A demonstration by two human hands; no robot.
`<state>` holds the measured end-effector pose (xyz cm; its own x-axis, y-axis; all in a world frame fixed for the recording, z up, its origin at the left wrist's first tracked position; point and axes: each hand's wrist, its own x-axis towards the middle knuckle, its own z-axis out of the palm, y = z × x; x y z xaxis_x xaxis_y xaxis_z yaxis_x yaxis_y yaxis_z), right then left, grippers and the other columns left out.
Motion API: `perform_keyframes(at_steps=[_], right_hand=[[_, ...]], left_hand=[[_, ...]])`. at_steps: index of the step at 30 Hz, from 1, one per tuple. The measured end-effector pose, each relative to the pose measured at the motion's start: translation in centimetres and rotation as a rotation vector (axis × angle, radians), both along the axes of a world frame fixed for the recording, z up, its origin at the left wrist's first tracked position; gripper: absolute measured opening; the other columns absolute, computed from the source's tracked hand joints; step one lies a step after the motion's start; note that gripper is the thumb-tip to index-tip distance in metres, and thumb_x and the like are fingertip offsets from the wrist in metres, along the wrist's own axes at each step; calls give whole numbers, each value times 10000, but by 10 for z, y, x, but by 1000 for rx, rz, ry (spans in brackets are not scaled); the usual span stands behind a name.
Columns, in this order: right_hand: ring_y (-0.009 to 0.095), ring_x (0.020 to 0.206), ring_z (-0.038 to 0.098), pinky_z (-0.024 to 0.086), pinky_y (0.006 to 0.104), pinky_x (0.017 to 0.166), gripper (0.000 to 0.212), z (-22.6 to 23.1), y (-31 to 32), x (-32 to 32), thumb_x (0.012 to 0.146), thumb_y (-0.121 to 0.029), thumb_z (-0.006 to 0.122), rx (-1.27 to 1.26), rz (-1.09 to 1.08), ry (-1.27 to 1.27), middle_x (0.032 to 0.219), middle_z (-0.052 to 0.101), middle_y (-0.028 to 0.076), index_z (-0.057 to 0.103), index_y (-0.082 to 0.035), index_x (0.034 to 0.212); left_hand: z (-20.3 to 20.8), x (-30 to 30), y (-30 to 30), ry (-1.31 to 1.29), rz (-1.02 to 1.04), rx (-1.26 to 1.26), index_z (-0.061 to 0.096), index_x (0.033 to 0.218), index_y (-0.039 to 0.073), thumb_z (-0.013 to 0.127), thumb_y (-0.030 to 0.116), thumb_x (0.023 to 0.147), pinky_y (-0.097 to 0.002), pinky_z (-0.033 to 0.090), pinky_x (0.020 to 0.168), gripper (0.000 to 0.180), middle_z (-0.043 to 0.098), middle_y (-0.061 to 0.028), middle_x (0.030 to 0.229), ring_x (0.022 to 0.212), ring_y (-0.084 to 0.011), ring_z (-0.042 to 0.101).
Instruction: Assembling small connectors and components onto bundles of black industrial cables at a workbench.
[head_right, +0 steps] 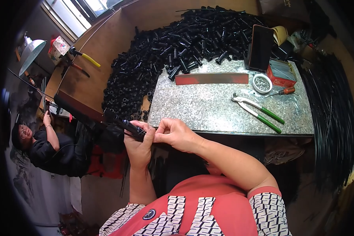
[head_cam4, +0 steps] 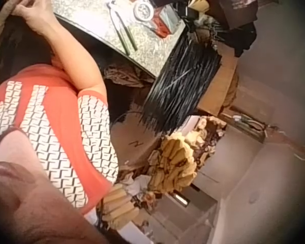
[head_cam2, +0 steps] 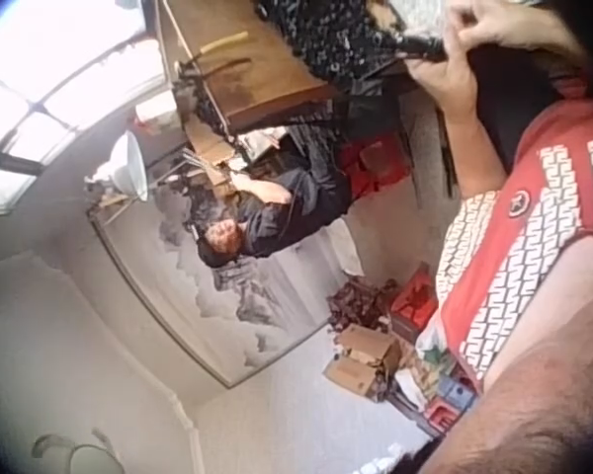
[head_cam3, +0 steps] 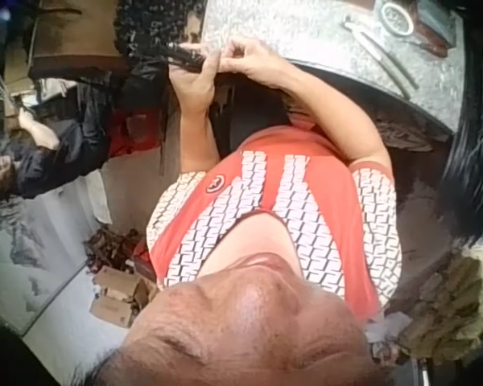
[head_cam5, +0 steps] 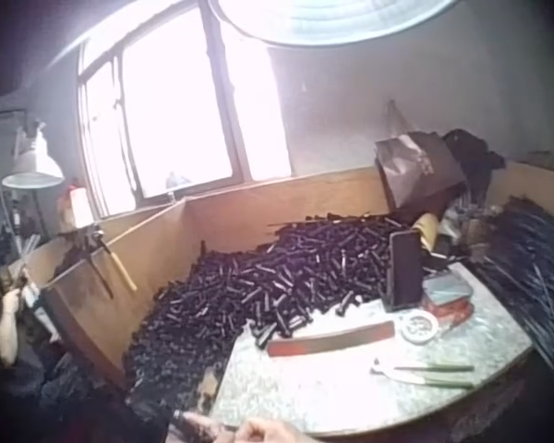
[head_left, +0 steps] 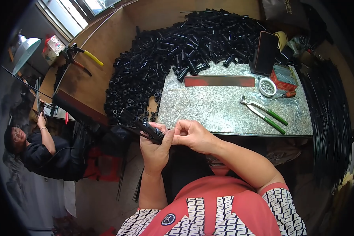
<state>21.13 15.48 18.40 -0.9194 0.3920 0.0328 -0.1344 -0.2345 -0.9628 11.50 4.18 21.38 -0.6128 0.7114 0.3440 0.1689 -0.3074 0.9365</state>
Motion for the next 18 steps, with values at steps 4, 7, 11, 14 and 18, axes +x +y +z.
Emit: perform_keyframes(at_steps=[4, 7, 11, 14, 18], right_hand=[[34, 669, 505, 402, 201, 559, 196, 4, -1, 2, 845, -151, 712, -33, 1, -24, 741, 585, -13, 558, -42, 794], [33, 665, 503, 401, 201, 555, 200, 5, -1, 3, 841, -152, 717, -14, 10, -34, 739, 585, -15, 559, -41, 791], [34, 657, 494, 390, 203, 548, 203, 2, -2, 1, 836, -155, 724, -27, 25, -20, 737, 582, -14, 562, -40, 790], [38, 653, 485, 380, 207, 545, 212, -3, -2, 0, 830, -161, 733, -41, 35, -2, 732, 574, -15, 564, -39, 788], [43, 649, 471, 376, 213, 547, 232, -11, -2, -1, 819, -175, 748, -73, 46, -5, 722, 557, -22, 563, -39, 790]], left_hand=[[-3, 0, 0, -47, -60, 64, 467, 1016, 63, 646, -47, 847, -244, 445, 759, 270, 525, -26, 897, 828, -96, 520], [-5, -2, -3, -29, -70, 39, 460, 1026, 65, 630, -51, 857, -249, 448, 766, 266, 520, -30, 905, 833, -103, 520], [-6, -1, -4, 1, -54, 50, 460, 1021, 63, 618, -55, 864, -245, 444, 763, 252, 517, -27, 897, 829, -95, 515], [-6, 5, -3, -26, -12, 56, 458, 1017, 59, 616, -59, 863, -232, 433, 756, 250, 515, -24, 895, 824, -83, 508], [-9, 9, -3, 79, 80, 40, 451, 1002, 52, 616, -64, 857, -217, 417, 744, 248, 511, -22, 893, 810, -71, 495]])
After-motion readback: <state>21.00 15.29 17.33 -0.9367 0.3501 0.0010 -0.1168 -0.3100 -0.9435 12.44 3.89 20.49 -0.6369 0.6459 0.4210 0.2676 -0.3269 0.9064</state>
